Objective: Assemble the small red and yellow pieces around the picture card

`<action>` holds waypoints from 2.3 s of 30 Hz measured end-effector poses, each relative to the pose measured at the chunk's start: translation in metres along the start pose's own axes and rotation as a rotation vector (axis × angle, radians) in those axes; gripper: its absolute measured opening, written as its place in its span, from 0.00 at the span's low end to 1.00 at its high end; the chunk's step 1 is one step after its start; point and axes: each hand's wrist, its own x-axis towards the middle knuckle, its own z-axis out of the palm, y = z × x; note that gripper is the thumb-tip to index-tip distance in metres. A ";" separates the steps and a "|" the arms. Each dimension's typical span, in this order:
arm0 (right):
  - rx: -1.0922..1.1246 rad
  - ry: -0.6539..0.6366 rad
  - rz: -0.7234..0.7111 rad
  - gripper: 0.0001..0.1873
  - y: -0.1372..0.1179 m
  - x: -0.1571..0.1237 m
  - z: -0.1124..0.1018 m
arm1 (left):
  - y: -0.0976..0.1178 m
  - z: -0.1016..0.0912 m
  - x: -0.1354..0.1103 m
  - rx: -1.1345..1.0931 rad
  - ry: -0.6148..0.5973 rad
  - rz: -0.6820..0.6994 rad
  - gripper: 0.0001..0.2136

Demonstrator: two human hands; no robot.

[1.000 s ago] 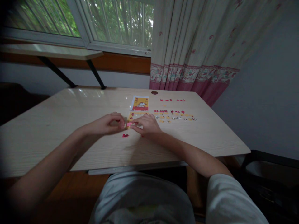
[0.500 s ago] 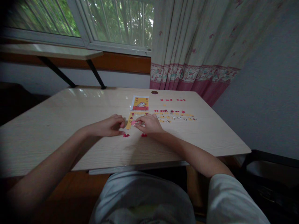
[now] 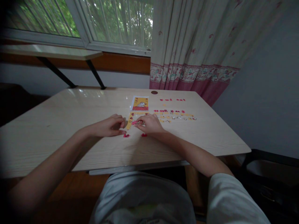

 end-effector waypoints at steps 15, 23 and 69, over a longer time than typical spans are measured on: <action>-0.223 0.024 0.558 0.16 0.109 0.054 -0.041 | -0.011 0.000 0.001 0.118 0.053 -0.037 0.08; -0.263 -0.021 0.556 0.14 0.113 0.058 -0.037 | -0.011 0.001 0.001 0.102 0.082 -0.027 0.08; -0.353 -0.114 0.235 0.21 0.171 0.025 -0.064 | -0.018 0.005 0.004 0.167 0.112 -0.014 0.12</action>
